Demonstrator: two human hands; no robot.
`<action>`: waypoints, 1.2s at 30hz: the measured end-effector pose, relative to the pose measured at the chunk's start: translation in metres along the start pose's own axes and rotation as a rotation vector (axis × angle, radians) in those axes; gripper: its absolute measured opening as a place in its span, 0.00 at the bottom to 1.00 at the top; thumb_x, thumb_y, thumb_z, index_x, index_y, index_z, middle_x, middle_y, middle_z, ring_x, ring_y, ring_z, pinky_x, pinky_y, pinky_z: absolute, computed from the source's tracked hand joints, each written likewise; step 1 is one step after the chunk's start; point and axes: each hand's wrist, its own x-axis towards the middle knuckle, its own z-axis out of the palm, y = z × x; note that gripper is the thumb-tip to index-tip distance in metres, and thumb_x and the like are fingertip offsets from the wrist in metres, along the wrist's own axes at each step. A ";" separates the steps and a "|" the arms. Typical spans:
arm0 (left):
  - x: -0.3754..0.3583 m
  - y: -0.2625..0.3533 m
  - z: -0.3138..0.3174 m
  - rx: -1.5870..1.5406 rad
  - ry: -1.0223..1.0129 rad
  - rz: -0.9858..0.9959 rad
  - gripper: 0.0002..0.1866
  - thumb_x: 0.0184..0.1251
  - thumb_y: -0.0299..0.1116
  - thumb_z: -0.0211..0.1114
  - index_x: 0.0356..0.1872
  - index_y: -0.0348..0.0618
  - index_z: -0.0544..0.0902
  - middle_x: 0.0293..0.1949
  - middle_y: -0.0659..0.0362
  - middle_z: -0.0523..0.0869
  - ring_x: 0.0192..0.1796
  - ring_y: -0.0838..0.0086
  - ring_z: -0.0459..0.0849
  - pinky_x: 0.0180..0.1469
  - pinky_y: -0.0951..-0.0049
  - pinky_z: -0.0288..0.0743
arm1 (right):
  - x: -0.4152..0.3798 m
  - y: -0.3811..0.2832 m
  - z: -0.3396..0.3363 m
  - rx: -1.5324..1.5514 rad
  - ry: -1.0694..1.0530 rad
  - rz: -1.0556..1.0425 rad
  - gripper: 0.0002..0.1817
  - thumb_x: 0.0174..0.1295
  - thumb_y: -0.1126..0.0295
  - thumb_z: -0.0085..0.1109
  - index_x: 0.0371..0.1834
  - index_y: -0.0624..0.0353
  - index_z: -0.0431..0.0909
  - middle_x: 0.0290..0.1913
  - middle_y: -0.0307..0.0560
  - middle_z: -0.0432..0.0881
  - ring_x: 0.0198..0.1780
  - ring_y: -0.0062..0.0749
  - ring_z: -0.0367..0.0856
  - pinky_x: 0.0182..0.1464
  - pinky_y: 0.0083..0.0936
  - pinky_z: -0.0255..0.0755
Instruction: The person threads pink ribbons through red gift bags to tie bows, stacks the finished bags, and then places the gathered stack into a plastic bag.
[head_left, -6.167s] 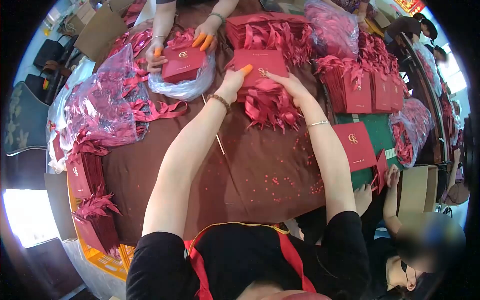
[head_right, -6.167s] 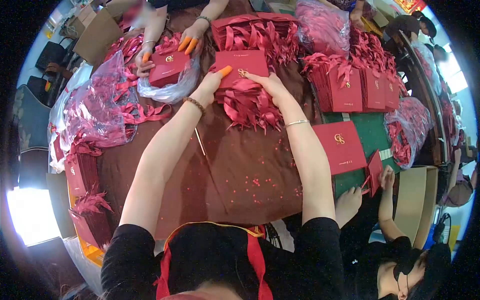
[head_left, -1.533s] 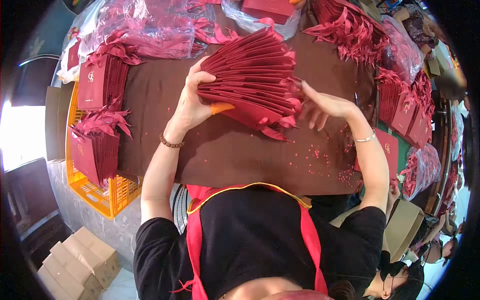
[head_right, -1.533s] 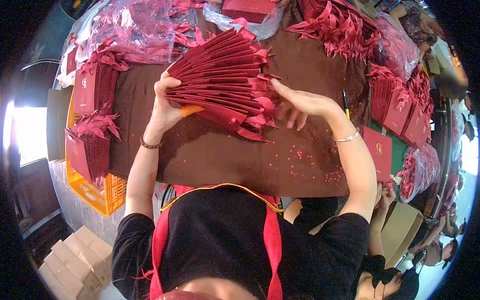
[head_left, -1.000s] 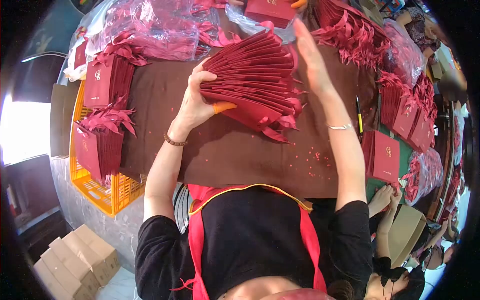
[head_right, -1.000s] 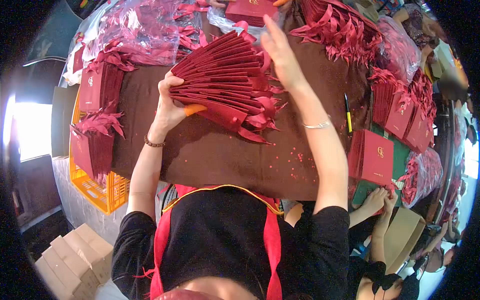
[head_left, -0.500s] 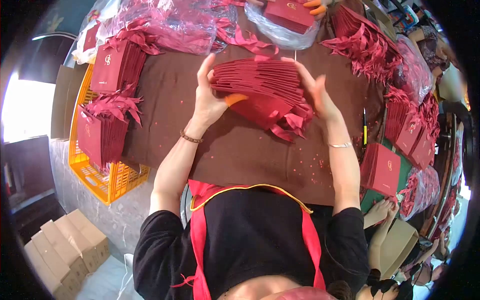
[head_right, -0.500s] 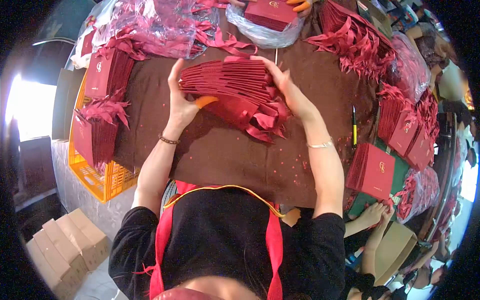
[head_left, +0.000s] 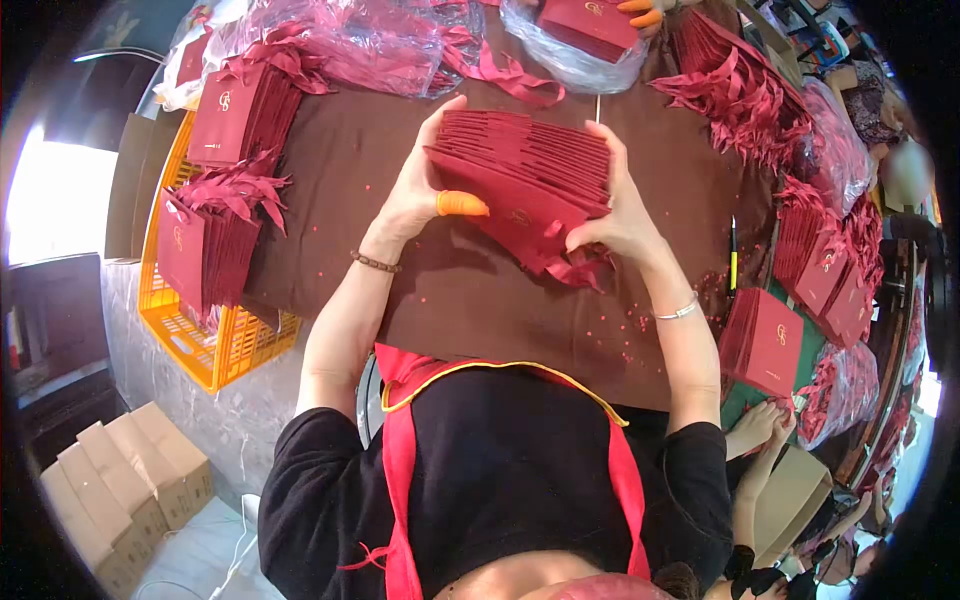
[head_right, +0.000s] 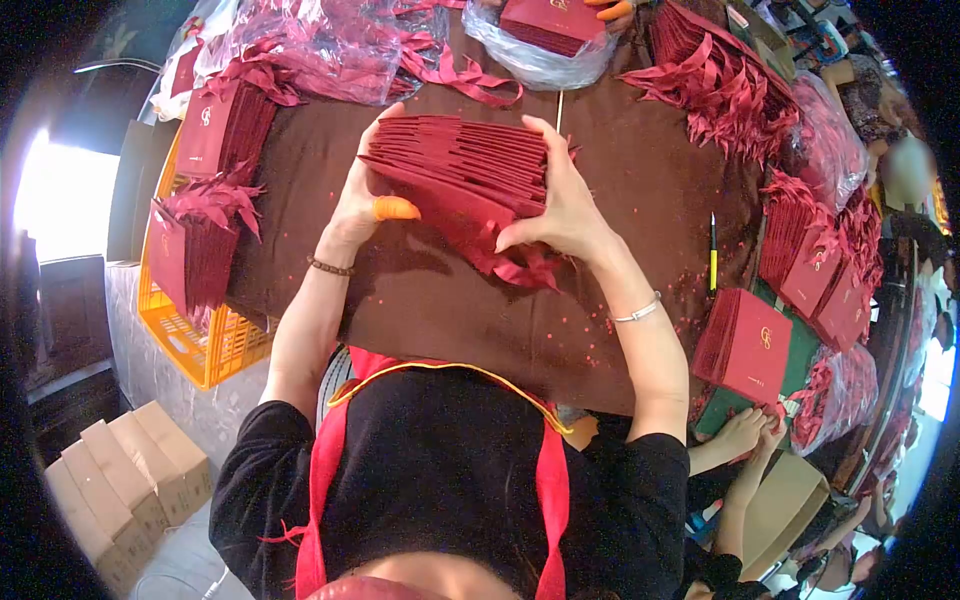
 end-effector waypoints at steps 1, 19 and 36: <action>0.000 -0.001 0.000 -0.059 -0.003 -0.011 0.62 0.31 0.28 0.82 0.71 0.45 0.49 0.65 0.56 0.63 0.67 0.68 0.63 0.68 0.66 0.59 | 0.001 0.005 0.000 -0.001 0.000 0.001 0.71 0.17 0.50 0.82 0.69 0.59 0.46 0.61 0.53 0.65 0.64 0.39 0.63 0.67 0.31 0.53; -0.024 -0.016 -0.010 0.752 0.164 0.436 0.65 0.30 0.36 0.83 0.71 0.48 0.45 0.71 0.48 0.47 0.71 0.61 0.54 0.68 0.61 0.56 | 0.000 0.001 0.012 0.123 0.184 -0.049 0.58 0.41 0.71 0.73 0.72 0.57 0.39 0.62 0.55 0.63 0.61 0.37 0.68 0.63 0.33 0.63; -0.045 -0.009 0.036 0.845 0.545 0.193 0.19 0.52 0.26 0.72 0.43 0.39 0.74 0.41 0.61 0.77 0.41 0.78 0.76 0.44 0.77 0.73 | 0.002 0.000 0.011 0.012 0.152 -0.027 0.52 0.43 0.73 0.74 0.70 0.57 0.46 0.61 0.51 0.64 0.61 0.35 0.67 0.63 0.32 0.63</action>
